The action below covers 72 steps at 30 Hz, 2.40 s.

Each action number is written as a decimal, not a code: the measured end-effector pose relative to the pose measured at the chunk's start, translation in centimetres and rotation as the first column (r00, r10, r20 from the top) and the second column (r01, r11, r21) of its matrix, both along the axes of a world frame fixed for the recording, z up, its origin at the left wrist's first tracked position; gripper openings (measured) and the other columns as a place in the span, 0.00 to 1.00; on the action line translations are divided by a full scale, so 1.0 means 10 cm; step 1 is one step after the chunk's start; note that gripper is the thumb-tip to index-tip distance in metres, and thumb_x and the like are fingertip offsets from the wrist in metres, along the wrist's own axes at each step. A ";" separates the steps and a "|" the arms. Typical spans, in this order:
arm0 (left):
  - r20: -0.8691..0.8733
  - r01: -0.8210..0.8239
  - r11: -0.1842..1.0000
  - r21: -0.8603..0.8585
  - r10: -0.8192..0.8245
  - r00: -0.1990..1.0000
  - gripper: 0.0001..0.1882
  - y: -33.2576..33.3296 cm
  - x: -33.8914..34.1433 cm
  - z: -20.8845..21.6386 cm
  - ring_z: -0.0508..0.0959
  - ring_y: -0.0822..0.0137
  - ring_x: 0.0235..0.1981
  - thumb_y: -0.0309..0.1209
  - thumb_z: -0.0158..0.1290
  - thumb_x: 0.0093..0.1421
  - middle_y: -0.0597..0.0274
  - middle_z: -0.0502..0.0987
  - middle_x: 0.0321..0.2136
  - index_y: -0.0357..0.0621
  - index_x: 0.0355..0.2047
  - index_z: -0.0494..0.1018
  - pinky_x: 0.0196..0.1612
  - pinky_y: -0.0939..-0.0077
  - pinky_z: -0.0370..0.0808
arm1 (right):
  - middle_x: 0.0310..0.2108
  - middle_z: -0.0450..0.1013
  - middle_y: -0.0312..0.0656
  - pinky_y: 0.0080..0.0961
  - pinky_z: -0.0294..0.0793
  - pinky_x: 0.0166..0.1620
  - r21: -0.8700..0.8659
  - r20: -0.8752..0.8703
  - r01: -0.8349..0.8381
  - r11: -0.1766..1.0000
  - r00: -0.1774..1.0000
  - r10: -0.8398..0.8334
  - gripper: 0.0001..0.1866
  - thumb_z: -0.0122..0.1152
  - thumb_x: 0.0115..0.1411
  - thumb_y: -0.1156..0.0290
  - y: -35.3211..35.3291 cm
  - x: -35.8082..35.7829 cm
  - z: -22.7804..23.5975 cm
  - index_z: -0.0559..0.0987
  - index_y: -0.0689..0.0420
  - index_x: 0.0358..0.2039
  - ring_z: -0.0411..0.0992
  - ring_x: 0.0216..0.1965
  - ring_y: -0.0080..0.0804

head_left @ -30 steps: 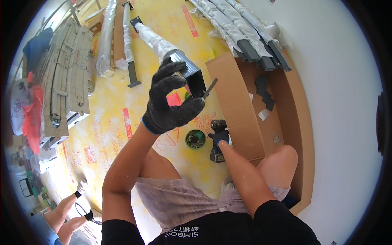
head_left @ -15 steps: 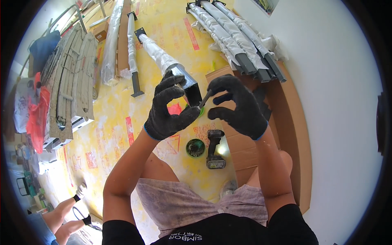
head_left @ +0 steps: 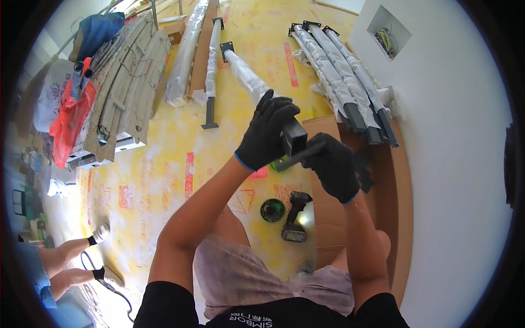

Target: Using an impact driver to attach metal brackets to support poles for a construction or renovation project.

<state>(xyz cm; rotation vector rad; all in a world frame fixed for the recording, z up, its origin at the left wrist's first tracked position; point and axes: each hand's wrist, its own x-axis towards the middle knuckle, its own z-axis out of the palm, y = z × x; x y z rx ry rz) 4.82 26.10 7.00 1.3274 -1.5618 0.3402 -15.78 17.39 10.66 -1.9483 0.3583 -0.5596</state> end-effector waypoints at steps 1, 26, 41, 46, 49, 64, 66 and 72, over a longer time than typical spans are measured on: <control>0.017 0.004 1.000 -0.004 -0.004 1.000 0.32 -0.04 0.05 0.01 0.75 0.45 0.54 0.29 0.69 0.48 0.48 0.75 0.49 0.43 0.53 0.69 0.65 0.49 0.65 | 0.32 0.79 0.41 0.25 0.78 0.34 0.146 0.024 -0.015 0.989 1.000 0.012 0.06 0.65 0.60 0.81 0.03 0.02 0.02 0.77 0.63 0.38 0.80 0.31 0.29; -0.103 0.099 0.994 -0.037 -0.102 0.989 0.20 0.52 -0.93 0.61 0.76 0.51 0.47 0.35 0.63 0.49 0.59 0.76 0.42 0.52 0.44 0.75 0.57 0.50 0.67 | 0.40 0.73 0.35 0.25 0.75 0.49 0.587 -0.012 0.115 0.802 0.991 -0.133 0.15 0.65 0.67 0.64 0.88 -1.23 0.31 0.77 0.63 0.44 0.75 0.44 0.27; -0.090 0.139 0.990 -0.014 -0.140 0.986 0.20 0.51 -1.15 0.29 0.76 0.53 0.48 0.35 0.62 0.48 0.62 0.75 0.40 0.55 0.44 0.76 0.59 0.49 0.66 | 0.38 0.73 0.42 0.26 0.77 0.42 0.708 -0.020 0.307 0.636 0.909 -0.417 0.15 0.66 0.66 0.64 1.25 -1.29 0.16 0.72 0.62 0.39 0.75 0.39 0.31; -0.070 0.135 0.990 -0.041 -0.137 0.988 0.23 0.54 -1.18 0.24 0.78 0.53 0.42 0.33 0.66 0.43 0.61 0.75 0.37 0.53 0.42 0.77 0.51 0.51 0.71 | 0.39 0.73 0.43 0.25 0.77 0.41 0.776 0.024 0.272 0.568 0.888 -0.459 0.16 0.64 0.66 0.64 1.31 -1.30 0.17 0.73 0.64 0.41 0.76 0.39 0.29; -0.059 0.145 0.989 -0.019 -0.145 0.988 0.23 0.59 -1.21 0.21 0.77 0.53 0.42 0.33 0.66 0.42 0.62 0.75 0.37 0.53 0.43 0.77 0.51 0.51 0.70 | 0.39 0.75 0.41 0.24 0.76 0.41 0.567 -0.068 0.398 0.721 0.895 -0.440 0.15 0.62 0.68 0.63 1.31 -1.43 0.01 0.74 0.64 0.42 0.76 0.39 0.28; -0.025 0.349 0.863 0.365 -0.365 0.931 0.27 0.85 -1.52 -0.29 0.71 0.50 0.48 0.31 0.68 0.39 0.59 0.71 0.40 0.52 0.43 0.74 0.52 0.51 0.64 | 0.32 0.77 0.39 0.29 0.79 0.38 0.328 -0.324 0.568 0.755 0.818 -0.475 0.11 0.51 0.61 0.89 1.57 -1.63 -0.54 0.75 0.61 0.41 0.78 0.33 0.28; -0.006 0.342 0.836 0.428 -0.376 0.927 0.28 0.89 -1.54 -0.36 0.70 0.48 0.47 0.31 0.68 0.38 0.58 0.69 0.40 0.51 0.43 0.73 0.50 0.50 0.63 | 0.32 0.77 0.40 0.28 0.79 0.38 0.391 -0.299 0.570 0.723 0.821 -0.486 0.11 0.51 0.62 0.88 1.62 -1.68 -0.79 0.75 0.61 0.42 0.78 0.33 0.28; 0.030 0.374 0.666 0.646 -0.512 0.859 0.26 1.09 -1.45 -0.48 0.68 0.47 0.50 0.29 0.65 0.44 0.56 0.68 0.43 0.51 0.46 0.73 0.54 0.49 0.62 | 0.33 0.78 0.41 0.26 0.79 0.39 0.466 -0.215 0.569 0.677 0.815 -0.537 0.09 0.57 0.65 0.84 1.94 -1.67 -1.19 0.75 0.61 0.44 0.78 0.33 0.28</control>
